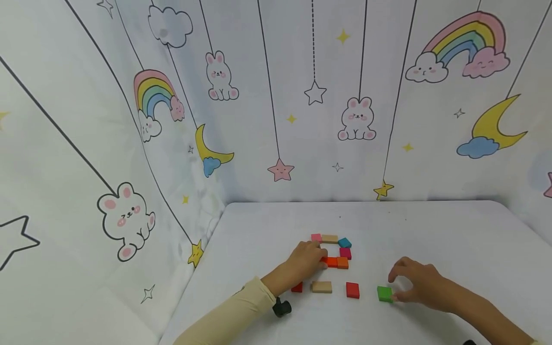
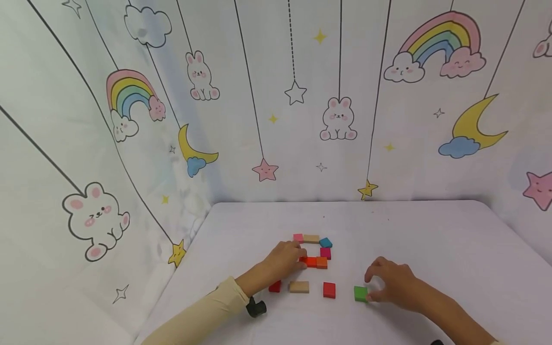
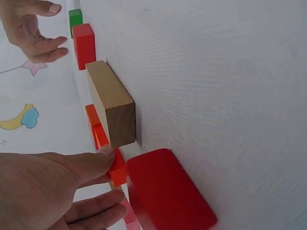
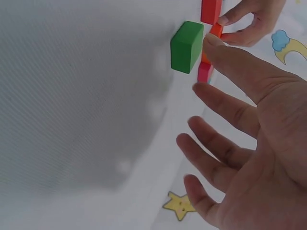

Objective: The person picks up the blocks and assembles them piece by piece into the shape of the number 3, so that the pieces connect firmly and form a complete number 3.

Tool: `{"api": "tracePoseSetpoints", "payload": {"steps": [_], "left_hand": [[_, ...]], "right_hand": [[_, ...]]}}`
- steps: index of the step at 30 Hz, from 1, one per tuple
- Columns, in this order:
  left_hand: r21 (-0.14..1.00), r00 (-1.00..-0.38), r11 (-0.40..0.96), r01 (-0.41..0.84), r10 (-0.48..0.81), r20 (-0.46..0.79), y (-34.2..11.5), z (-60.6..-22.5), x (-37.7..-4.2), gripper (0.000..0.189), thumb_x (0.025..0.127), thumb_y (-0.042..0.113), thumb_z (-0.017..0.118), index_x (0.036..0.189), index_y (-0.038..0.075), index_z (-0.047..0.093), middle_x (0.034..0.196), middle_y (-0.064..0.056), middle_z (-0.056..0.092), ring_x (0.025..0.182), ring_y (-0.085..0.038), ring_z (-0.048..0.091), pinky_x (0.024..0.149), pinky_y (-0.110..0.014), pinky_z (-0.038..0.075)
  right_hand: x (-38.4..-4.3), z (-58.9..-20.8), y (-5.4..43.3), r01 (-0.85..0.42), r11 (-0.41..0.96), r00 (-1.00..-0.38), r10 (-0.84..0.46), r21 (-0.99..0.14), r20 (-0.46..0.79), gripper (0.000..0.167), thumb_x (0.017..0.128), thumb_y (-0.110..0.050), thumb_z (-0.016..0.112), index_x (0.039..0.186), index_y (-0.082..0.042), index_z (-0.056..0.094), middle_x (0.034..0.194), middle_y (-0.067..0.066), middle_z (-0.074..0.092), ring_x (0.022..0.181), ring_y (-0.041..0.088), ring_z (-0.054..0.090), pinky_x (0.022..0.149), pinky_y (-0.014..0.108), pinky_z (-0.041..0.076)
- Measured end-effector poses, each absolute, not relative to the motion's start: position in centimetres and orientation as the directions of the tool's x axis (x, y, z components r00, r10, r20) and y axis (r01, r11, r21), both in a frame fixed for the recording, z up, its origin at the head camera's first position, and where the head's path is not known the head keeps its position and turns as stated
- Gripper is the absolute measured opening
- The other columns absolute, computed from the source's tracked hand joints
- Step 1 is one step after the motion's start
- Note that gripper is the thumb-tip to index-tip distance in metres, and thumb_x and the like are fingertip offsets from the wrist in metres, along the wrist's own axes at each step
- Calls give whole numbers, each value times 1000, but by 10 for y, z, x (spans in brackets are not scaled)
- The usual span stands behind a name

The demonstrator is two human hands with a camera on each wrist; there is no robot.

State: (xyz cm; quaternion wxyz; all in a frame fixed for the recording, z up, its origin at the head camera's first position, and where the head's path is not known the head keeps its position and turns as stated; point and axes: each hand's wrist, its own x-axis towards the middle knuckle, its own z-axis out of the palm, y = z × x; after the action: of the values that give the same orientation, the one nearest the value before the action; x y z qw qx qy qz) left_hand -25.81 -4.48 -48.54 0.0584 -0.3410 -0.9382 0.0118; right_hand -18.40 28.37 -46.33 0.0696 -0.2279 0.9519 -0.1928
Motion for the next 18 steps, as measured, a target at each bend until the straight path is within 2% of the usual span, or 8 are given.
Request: {"api": "tracePoseSetpoints", "payload": {"steps": [4, 9, 18], "left_hand": [[-67, -760, 767, 638, 642, 101, -45, -485, -257, 22, 98, 40, 76, 111, 23, 79, 104, 4, 70, 100, -10, 62, 89, -24, 52], [-52, -761, 767, 640, 642, 93, -44, -486, -258, 22, 98, 40, 76, 111, 23, 79, 104, 4, 70, 101, -10, 61, 89, -24, 52], [-32, -770, 773, 633, 634, 74, -45, -484, -259, 22, 98, 39, 76, 113, 23, 79, 106, 4, 70, 102, -10, 60, 92, -25, 51]], "right_hand": [[-180, -468, 283, -427, 828, -884, -466, -365, -23, 33, 80, -43, 90, 102, -32, 67, 115, -7, 60, 99, 19, 66, 78, 47, 47], [-179, -475, 278, -407, 855, -900, -436, -322, -23, 31, 79, -41, 92, 96, -35, 67, 114, -9, 60, 103, 21, 65, 80, 48, 47], [-183, -475, 270, -351, 880, -920, -388, -319, -57, 30, 78, -36, 93, 92, -34, 67, 114, -6, 61, 108, 22, 64, 87, 58, 49]]}}
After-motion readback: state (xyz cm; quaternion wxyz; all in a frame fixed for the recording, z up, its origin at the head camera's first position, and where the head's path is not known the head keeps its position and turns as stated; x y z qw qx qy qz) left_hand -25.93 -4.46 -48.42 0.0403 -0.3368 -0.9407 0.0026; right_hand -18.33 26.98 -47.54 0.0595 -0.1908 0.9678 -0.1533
